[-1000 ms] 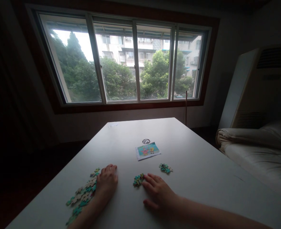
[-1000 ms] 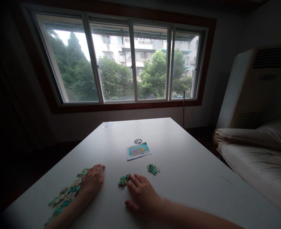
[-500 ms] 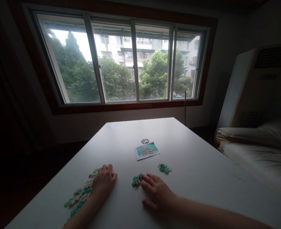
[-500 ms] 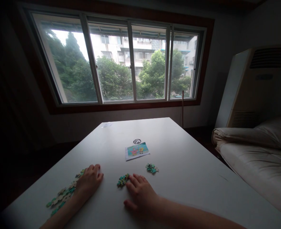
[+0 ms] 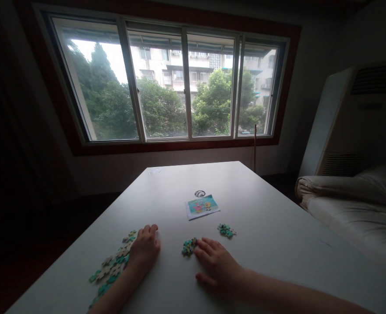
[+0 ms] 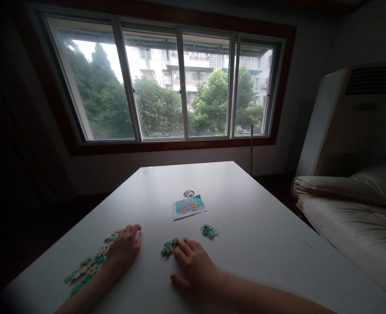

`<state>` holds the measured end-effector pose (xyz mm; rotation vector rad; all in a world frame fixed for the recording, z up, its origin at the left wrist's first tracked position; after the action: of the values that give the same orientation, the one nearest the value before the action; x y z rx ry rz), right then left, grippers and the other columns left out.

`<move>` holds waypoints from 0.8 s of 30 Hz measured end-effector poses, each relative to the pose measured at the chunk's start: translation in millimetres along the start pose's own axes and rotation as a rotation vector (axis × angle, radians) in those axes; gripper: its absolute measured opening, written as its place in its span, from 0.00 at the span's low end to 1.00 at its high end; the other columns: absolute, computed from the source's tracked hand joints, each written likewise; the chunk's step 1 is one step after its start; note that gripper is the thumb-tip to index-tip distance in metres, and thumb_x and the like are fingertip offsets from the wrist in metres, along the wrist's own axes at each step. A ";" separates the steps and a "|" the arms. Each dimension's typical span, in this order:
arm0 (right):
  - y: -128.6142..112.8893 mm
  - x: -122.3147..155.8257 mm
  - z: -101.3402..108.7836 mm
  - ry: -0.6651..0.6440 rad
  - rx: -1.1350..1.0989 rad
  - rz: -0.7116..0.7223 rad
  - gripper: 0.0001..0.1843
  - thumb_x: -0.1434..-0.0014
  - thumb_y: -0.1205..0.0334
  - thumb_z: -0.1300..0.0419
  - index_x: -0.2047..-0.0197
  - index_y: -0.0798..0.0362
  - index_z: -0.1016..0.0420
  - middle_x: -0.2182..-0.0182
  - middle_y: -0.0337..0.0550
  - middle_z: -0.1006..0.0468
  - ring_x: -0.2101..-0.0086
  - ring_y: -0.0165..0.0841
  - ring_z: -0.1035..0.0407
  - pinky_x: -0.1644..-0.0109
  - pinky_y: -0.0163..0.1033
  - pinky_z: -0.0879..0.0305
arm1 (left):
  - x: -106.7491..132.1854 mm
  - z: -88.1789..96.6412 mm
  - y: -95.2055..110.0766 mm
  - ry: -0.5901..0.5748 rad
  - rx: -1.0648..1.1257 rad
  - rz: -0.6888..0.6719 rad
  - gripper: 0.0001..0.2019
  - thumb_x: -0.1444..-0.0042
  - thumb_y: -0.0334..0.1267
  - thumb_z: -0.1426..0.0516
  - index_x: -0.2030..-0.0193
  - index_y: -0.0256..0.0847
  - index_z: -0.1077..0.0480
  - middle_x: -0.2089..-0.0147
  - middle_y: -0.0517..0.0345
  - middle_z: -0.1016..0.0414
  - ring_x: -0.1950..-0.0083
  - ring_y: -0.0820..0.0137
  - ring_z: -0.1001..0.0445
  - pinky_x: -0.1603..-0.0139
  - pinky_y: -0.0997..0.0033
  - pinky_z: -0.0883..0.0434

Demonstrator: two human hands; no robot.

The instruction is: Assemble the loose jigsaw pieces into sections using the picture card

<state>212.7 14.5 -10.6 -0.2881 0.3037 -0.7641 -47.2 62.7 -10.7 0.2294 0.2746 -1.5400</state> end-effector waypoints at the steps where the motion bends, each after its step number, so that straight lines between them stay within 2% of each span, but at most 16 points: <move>1: 0.1 -0.2 0.1 -0.005 -0.002 0.001 0.31 0.42 0.48 0.47 0.39 0.52 0.42 0.37 0.51 0.44 0.40 0.48 0.50 0.37 0.51 0.54 | -0.3 -0.5 -0.4 0.002 0.006 -0.007 0.13 0.48 0.25 0.52 0.56 0.38 0.34 0.59 0.52 0.31 0.54 0.63 0.35 0.52 0.67 0.39; 12: -4.2 0.2 4.0 -0.017 -0.004 -0.007 0.31 0.42 0.47 0.48 0.39 0.53 0.42 0.37 0.51 0.45 0.40 0.48 0.51 0.37 0.52 0.55 | -0.9 1.3 -0.9 0.012 0.122 -0.127 0.14 0.44 0.24 0.55 0.59 0.39 0.32 0.59 0.54 0.31 0.56 0.66 0.34 0.51 0.69 0.38; 24: -2.4 -0.5 0.7 0.007 0.000 -0.001 0.31 0.42 0.48 0.48 0.39 0.53 0.42 0.38 0.52 0.44 0.40 0.49 0.50 0.37 0.52 0.55 | -4.1 -8.4 -4.6 0.018 0.238 -0.141 0.15 0.44 0.22 0.56 0.61 0.40 0.31 0.60 0.55 0.30 0.56 0.66 0.33 0.51 0.69 0.37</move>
<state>211.1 13.4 -9.1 -0.2857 0.3100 -0.7657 -52.1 69.1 -17.3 0.4183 0.1230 -1.7120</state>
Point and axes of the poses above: each hand's wrist, its own x-axis away from the middle knuckle, its own z-axis out of the back of the hand, y = z × x, the point moved 1 cm from there along -x, towards the middle knuckle
